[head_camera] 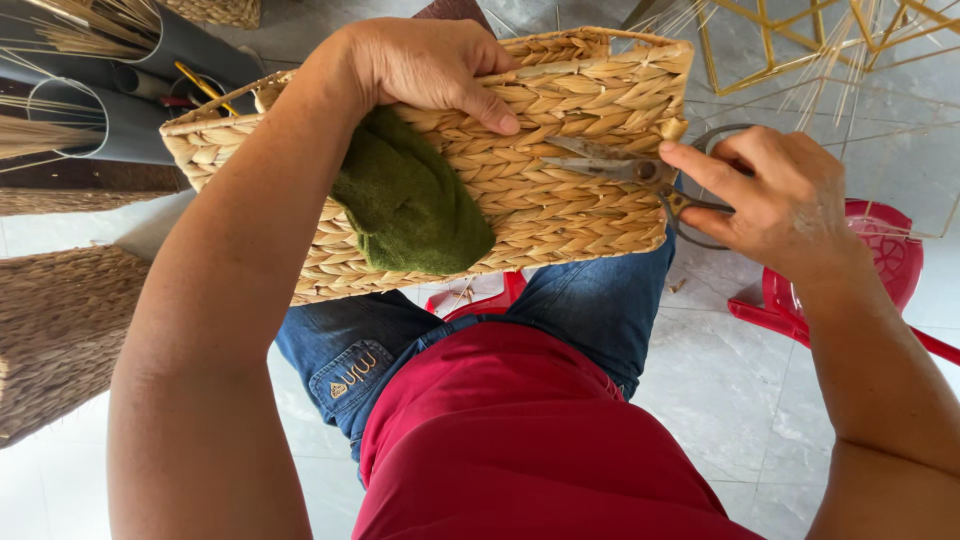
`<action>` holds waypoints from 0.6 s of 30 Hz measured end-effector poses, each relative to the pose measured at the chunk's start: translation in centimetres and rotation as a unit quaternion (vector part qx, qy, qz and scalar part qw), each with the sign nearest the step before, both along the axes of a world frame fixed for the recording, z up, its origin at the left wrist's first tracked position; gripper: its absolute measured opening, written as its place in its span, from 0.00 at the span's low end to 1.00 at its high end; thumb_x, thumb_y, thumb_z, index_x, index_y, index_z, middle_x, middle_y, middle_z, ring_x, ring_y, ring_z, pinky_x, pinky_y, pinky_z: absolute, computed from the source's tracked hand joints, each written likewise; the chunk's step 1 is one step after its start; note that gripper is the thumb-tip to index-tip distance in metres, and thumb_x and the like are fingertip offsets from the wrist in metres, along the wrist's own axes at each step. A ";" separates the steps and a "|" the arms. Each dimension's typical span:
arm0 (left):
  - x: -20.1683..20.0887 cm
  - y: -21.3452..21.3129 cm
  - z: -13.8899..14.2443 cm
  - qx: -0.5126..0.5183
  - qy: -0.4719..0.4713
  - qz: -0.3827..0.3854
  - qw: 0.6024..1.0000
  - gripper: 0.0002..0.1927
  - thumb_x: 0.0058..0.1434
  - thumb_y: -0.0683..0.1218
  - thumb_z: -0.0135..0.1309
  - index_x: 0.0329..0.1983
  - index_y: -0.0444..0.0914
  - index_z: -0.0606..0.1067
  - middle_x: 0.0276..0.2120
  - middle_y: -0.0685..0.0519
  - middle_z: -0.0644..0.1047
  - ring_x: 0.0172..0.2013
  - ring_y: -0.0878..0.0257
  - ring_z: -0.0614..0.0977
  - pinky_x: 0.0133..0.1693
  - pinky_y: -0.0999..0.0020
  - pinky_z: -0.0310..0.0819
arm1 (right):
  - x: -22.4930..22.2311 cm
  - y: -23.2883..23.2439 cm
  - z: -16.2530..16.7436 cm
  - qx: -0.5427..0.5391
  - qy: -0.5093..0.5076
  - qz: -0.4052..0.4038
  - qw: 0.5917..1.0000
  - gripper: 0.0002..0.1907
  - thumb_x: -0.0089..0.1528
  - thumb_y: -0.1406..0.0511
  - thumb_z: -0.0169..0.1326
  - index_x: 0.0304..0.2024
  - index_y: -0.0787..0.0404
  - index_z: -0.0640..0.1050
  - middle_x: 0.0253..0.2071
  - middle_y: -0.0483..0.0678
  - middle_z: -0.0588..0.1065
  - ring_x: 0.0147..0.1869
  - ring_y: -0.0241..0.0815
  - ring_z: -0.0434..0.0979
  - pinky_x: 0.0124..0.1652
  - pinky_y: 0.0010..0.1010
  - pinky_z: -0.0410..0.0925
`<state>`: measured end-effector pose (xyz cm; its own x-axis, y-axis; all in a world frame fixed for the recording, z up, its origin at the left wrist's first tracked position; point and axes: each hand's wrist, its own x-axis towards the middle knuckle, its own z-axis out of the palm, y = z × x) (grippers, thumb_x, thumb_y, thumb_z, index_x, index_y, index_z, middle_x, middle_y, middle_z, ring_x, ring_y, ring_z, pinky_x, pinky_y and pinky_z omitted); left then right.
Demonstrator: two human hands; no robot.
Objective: The person wipes a woven basket with a green cloth and uses shears to trim loose strands along the edges and handle. The person repeatedly wipes and trims different sides of the basket while seated.
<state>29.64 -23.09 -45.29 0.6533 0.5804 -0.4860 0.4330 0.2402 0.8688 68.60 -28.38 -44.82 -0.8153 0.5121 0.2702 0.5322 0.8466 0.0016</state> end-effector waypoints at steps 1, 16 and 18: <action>0.0 0.0 -0.2 -0.012 -0.026 -0.003 1.000 0.26 0.56 0.51 0.65 0.57 0.36 0.79 0.43 0.53 0.85 0.40 0.66 0.85 0.46 0.70 0.80 | -0.5 0.2 0.2 0.003 -0.005 0.004 1.000 0.41 0.44 0.56 0.76 0.62 0.45 0.82 0.38 0.41 0.72 0.37 0.38 0.72 0.37 0.32 0.69; -0.4 0.0 -0.8 -0.027 -0.024 -0.021 0.999 0.24 0.58 0.51 0.63 0.56 0.37 0.78 0.42 0.52 0.85 0.39 0.65 0.86 0.44 0.68 0.82 | -3.8 1.6 2.7 0.050 -0.028 0.064 0.996 0.34 0.45 0.56 0.72 0.56 0.45 0.84 0.33 0.41 0.73 0.37 0.38 0.74 0.38 0.31 0.71; -0.4 0.0 -0.8 -0.030 -0.025 -0.021 0.999 0.24 0.58 0.51 0.63 0.56 0.37 0.78 0.42 0.52 0.85 0.39 0.65 0.86 0.44 0.68 0.82 | -4.1 1.7 2.9 0.054 -0.024 0.071 0.996 0.33 0.44 0.56 0.71 0.54 0.46 0.84 0.31 0.41 0.73 0.35 0.38 0.74 0.36 0.31 0.71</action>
